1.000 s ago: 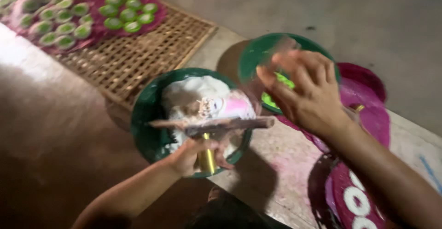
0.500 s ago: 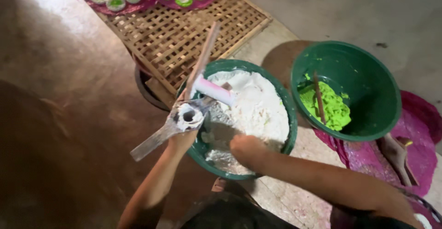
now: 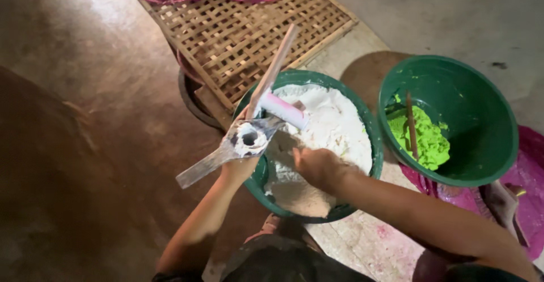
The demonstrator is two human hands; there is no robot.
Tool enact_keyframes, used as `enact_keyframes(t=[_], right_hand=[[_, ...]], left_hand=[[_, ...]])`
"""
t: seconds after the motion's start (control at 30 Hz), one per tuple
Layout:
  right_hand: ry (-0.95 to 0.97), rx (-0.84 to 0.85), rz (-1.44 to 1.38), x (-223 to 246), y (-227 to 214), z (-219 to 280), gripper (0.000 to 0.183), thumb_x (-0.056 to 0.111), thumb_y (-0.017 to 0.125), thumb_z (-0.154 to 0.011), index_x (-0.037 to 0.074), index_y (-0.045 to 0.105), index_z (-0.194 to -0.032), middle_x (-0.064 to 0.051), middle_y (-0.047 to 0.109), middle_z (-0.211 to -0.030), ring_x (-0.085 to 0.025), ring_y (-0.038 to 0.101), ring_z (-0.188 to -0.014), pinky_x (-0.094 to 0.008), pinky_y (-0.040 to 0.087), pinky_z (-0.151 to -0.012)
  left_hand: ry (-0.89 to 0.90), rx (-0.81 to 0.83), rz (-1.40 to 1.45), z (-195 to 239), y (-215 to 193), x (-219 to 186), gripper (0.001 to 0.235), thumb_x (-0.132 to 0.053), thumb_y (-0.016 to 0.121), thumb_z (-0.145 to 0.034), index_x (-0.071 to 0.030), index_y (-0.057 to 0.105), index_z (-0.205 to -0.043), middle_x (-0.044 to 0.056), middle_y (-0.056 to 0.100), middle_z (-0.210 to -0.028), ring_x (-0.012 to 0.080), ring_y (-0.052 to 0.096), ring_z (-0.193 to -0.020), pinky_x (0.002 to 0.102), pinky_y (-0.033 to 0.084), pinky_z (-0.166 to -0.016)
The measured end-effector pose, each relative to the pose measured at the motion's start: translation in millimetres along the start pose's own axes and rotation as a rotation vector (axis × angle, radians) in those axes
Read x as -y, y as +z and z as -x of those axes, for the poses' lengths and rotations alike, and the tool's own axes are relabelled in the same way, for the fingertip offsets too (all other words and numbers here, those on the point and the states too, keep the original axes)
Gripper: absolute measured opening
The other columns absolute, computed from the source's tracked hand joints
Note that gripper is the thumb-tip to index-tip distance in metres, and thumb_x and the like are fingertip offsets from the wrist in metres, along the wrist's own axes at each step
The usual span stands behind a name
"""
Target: The person uses a wooden mold to scoop white and green dough, forming small circular cakes that are then pressed onto a larger purple base.
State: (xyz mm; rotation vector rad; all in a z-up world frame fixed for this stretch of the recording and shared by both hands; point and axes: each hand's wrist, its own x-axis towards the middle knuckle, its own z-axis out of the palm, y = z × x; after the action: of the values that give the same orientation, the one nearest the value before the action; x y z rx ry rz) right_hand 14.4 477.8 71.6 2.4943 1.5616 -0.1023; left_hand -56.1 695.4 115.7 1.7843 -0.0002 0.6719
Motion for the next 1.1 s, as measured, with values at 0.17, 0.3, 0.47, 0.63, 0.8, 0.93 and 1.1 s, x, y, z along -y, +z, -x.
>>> enact_keyframes(t=[0.17,0.3,0.47,0.63,0.8,0.93,1.1], right_hand=[[-0.017,0.134,-0.112,6.1,-14.8,40.4,0.033,0.012,0.051,-0.097,0.0,0.063,-0.125,-0.015,0.07,-0.084,-0.032,0.072,-0.075,-0.044,0.057,-0.061],[0.036,0.14,-0.457,7.7,-38.3,70.5,0.046,0.007,0.056,-0.087,0.006,0.06,-0.133,-0.017,0.071,-0.093,-0.036,0.071,-0.088,-0.046,0.056,-0.074],[0.337,0.305,-0.832,-4.9,-76.6,105.7,0.071,-0.001,0.06,-0.078,0.027,0.063,-0.143,-0.011,0.072,-0.121,-0.033,0.069,-0.11,-0.041,0.053,-0.094],[0.344,0.031,-1.008,-37.3,-147.4,166.9,0.043,0.01,0.061,-0.09,0.014,0.069,-0.132,-0.006,0.079,-0.114,-0.02,0.076,-0.101,-0.032,0.058,-0.09],[0.488,-0.104,-1.147,-55.7,-164.0,199.5,0.036,0.015,0.063,-0.095,0.009,0.072,-0.13,-0.014,0.072,-0.106,-0.019,0.065,-0.09,-0.036,0.053,-0.079],[0.582,-0.069,-1.102,-68.3,-156.0,193.1,0.034,0.016,0.063,-0.096,0.011,0.073,-0.129,-0.012,0.073,-0.097,-0.021,0.065,-0.082,-0.036,0.054,-0.073],[0.479,-0.107,-0.361,-63.4,-193.0,166.8,0.044,0.021,0.065,-0.087,0.025,0.072,-0.13,-0.003,0.077,-0.106,-0.025,0.073,-0.087,-0.037,0.057,-0.069]], left_hand=[[0.023,-0.04,-0.008,0.4,1.1,3.0,0.059,-0.005,0.078,-0.086,-0.003,0.056,-0.141,0.007,0.071,-0.104,0.0128,0.066,-0.087,0.027,0.054,-0.077],[-0.046,0.003,0.011,4.6,1.3,9.0,0.058,-0.006,0.076,-0.088,-0.004,0.057,-0.142,0.005,0.071,-0.099,0.0098,0.065,-0.083,0.025,0.053,-0.075],[-0.023,-0.008,0.058,-5.6,2.0,9.8,0.06,-0.008,0.077,-0.086,-0.003,0.055,-0.141,0.006,0.071,-0.106,0.0107,0.066,-0.091,0.026,0.054,-0.081],[0.401,0.001,-0.506,-28.8,1.0,14.2,0.052,-0.017,0.08,-0.078,-0.017,0.057,-0.125,0.013,0.068,-0.13,0.0285,0.069,-0.118,0.035,0.057,-0.094],[0.149,0.249,-0.563,-34.7,32.1,-4.3,0.07,-0.033,0.077,-0.076,-0.019,0.057,-0.142,0.006,0.065,-0.131,0.0295,0.069,-0.109,0.041,0.057,-0.085],[0.21,0.462,-0.446,-32.8,39.3,-25.3,0.068,-0.034,0.08,-0.07,-0.022,0.059,-0.134,0.003,0.066,-0.132,0.0269,0.071,-0.104,0.039,0.058,-0.079],[0.17,0.519,-0.595,-35.4,47.6,-20.9,0.066,-0.036,0.075,-0.078,-0.023,0.057,-0.14,0.003,0.067,-0.125,0.0252,0.071,-0.098,0.039,0.058,-0.078]])
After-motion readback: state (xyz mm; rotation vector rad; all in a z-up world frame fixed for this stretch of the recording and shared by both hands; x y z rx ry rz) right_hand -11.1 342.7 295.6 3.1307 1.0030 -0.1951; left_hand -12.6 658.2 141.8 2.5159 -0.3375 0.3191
